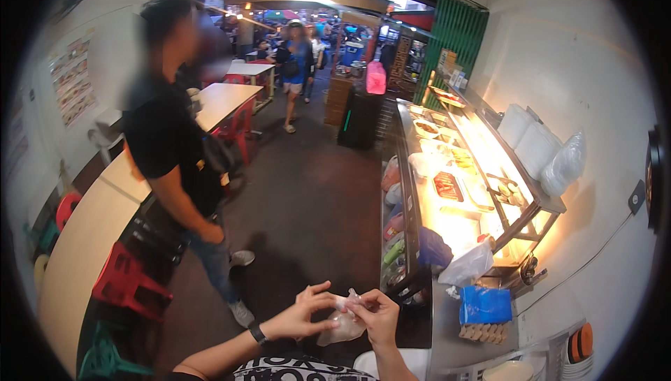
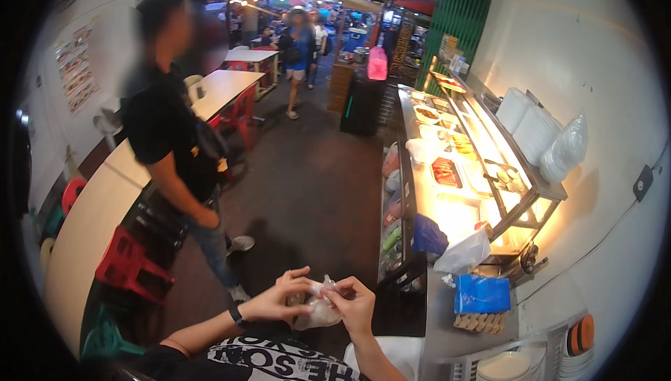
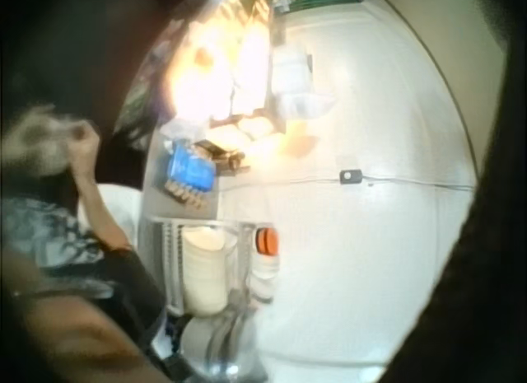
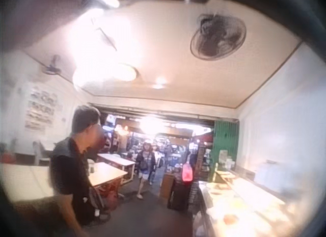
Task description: The person scoops cooked meat into a plastic container, then adds rice from a large pot. They seal the container, hand it to a customer, and process payment by counting coins and using a calculator.
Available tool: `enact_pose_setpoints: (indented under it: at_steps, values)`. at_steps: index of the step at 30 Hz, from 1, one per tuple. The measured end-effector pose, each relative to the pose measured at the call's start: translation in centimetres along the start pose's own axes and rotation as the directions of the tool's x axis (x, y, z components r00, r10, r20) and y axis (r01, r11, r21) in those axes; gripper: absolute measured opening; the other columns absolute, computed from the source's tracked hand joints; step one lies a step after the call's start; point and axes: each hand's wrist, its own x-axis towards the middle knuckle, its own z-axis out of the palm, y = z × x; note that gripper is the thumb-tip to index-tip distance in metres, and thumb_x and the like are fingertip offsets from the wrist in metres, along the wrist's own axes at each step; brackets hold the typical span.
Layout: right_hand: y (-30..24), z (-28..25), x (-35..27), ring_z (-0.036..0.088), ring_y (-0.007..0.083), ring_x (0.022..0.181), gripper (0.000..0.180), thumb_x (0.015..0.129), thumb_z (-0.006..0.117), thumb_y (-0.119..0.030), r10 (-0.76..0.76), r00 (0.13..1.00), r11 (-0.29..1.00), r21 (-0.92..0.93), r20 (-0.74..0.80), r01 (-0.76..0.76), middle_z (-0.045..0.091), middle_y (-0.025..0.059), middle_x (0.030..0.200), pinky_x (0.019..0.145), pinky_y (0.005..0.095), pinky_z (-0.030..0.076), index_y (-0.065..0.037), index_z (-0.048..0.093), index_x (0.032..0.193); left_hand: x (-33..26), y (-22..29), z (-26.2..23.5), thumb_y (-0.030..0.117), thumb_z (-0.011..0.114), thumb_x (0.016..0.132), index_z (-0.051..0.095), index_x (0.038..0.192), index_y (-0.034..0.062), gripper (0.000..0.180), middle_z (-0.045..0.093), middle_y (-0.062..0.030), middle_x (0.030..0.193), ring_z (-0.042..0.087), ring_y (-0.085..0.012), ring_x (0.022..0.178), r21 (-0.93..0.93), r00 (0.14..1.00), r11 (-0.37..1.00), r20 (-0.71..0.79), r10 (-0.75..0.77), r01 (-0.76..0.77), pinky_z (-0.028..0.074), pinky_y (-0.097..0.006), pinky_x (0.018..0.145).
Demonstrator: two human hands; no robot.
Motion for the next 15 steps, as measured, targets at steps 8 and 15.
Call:
enact_pose_setpoints:
  at_steps: [8,15]
  values:
    - [-6.6,-3.5,20.5,0.062,0.0134,0.067,0.020,0.076,0.076,-0.001,-0.334,0.942,0.664,-0.703,0.025,0.254,0.062,0.0070,0.074,0.063,0.0259,0.052,0.000,0.058,0.085,25.5,-3.6,-10.0,0.041,0.068,0.088,0.064,0.123,0.0072,0.049,0.054,-0.0039,0.131,0.035,-0.0345,0.139,0.410,0.785,0.671,0.370,0.496,-0.617,0.003,-0.066,0.116]
    - [-2.0,-10.6,33.6,0.066,0.0230,0.074,0.022,0.080,0.069,-0.004,0.035,0.971,0.768,-0.615,-0.236,-0.178,0.062,0.0114,0.084,0.065,0.0308,0.051,-0.002,0.057,0.097,42.8,-12.5,-8.5,0.031,0.059,0.097,0.068,0.116,0.0087,0.031,0.053,-0.0007,0.135,0.034,-0.0279,0.140,0.161,0.691,0.796,0.613,0.383,-0.584,-0.001,-0.067,0.116]
